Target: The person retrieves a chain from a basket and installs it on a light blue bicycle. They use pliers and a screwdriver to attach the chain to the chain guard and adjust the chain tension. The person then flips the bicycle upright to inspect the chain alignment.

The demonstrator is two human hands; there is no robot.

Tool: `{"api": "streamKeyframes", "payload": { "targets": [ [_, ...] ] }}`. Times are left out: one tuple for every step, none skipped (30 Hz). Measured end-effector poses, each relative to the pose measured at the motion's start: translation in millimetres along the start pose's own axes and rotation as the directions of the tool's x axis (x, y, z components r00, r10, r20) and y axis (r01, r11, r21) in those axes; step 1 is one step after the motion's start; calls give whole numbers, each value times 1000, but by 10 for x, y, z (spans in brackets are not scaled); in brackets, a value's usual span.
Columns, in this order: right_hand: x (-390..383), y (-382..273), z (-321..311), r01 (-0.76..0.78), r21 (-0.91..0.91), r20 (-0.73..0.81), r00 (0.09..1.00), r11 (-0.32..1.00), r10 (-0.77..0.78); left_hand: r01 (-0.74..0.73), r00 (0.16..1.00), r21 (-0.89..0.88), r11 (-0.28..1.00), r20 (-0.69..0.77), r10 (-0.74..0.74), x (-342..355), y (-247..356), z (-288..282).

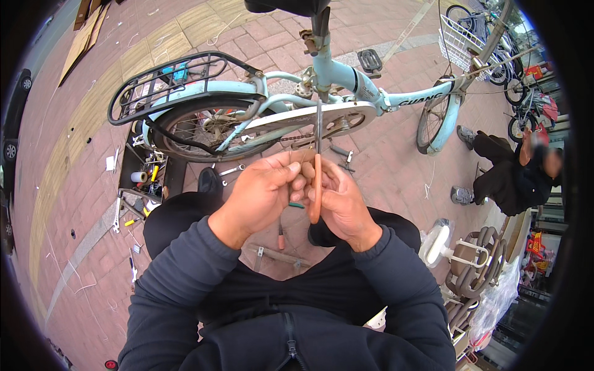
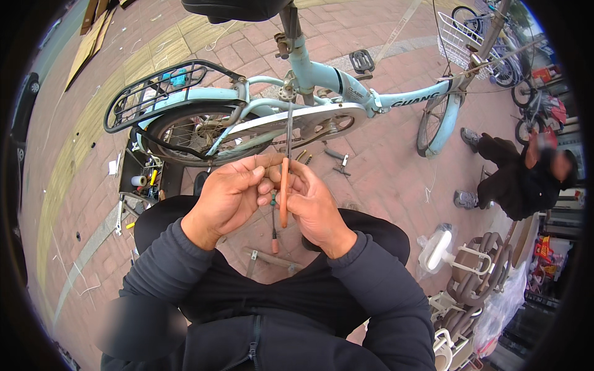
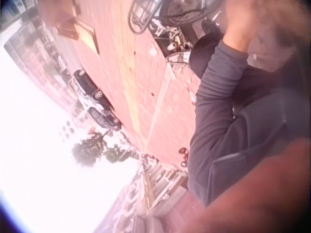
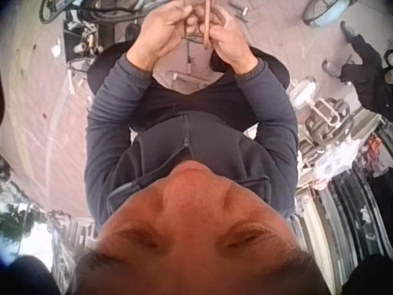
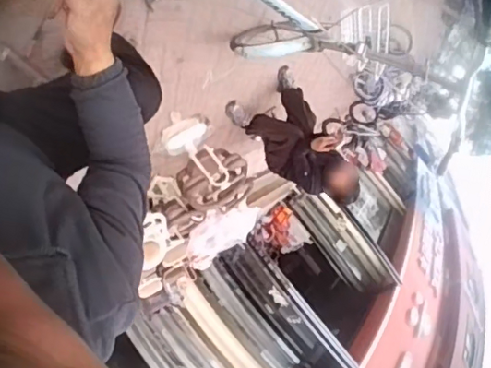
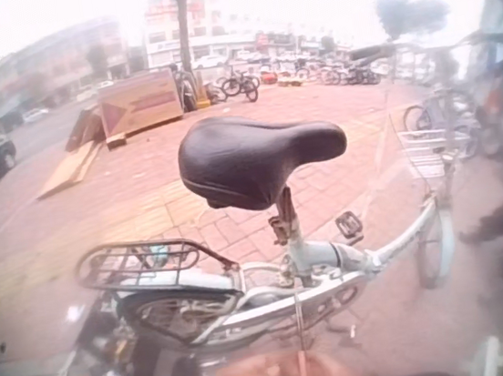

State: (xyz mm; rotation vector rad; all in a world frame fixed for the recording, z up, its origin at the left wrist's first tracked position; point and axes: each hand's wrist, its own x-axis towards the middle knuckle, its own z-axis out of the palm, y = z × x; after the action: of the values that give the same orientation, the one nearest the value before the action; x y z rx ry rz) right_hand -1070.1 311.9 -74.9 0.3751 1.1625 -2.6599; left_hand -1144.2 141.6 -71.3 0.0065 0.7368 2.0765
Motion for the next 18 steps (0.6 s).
{"api": "streamKeyframes", "payload": {
  "targets": [
    [-11, -31, 22, 15, -95, -56, 998, 995, -21, -36, 999, 35, 999, -36, 37, -25, 33, -4],
    [-38, -73, 27, 26, -192, -110, 993, 981, -47, -79, 995, 68, 995, -57, 83, -51, 63, -6],
    [-69, -115, 24, 20, -292, -179, 981, 956, -76, -123, 989, 104, 987, -70, 131, -80, 90, -8],
    [-109, -145, 20, -5, -380, -252, 963, 925, -98, -158, 985, 124, 980, -50, 165, -107, 120, -12],
    [-133, -162, 13, -2, -395, -238, 966, 919, -101, -152, 984, 122, 981, -74, 162, -134, 151, -19],
    [-158, -175, 1, -24, -424, -257, 962, 906, -95, -148, 983, 119, 982, -95, 159, -161, 179, -28],
    [-182, -187, -20, -47, -452, -276, 957, 891, -89, -141, 979, 130, 982, -127, 157, -182, 193, -35],
    [-207, -228, -54, -181, -528, -276, 961, 830, 34, -145, 974, 151, 978, -153, 168, -194, 199, -41],
    [-211, -175, -52, -101, -561, -190, 982, 821, -9, -143, 966, 186, 972, -189, 179, -202, 199, -49],
    [-214, -116, -44, -19, -587, -101, 994, 809, -51, -155, 959, 215, 964, -202, 199, -209, 197, -58],
    [-223, -78, -45, 12, -621, -53, 997, 784, -57, -129, 955, 241, 962, -231, 186, -219, 197, -70],
    [-241, -61, -53, -43, -663, -39, 999, 747, 23, -118, 954, 261, 958, -239, 183, -224, 193, -80],
    [-246, -44, -58, 18, -686, 35, 999, 727, 8, -96, 949, 285, 954, -263, 174, -229, 187, -87],
    [-255, -27, -58, 34, -713, 63, 998, 701, 16, -99, 947, 297, 950, -264, 181, -235, 179, -89],
    [-265, -11, -50, 41, -741, 74, 997, 671, 21, -91, 943, 312, 946, -279, 183, -233, 165, -84],
    [-262, 4, -42, 60, -758, 88, 996, 649, 10, -85, 938, 327, 941, -294, 186, -231, 153, -75],
    [-269, 0, -39, 74, -772, 106, 994, 632, 13, -50, 940, 372, 927, -296, 169, -234, 141, -59],
    [-267, -3, -36, 82, -792, 115, 993, 605, 17, -14, 942, 415, 910, -299, 151, -240, 128, -38]
  ]
}}
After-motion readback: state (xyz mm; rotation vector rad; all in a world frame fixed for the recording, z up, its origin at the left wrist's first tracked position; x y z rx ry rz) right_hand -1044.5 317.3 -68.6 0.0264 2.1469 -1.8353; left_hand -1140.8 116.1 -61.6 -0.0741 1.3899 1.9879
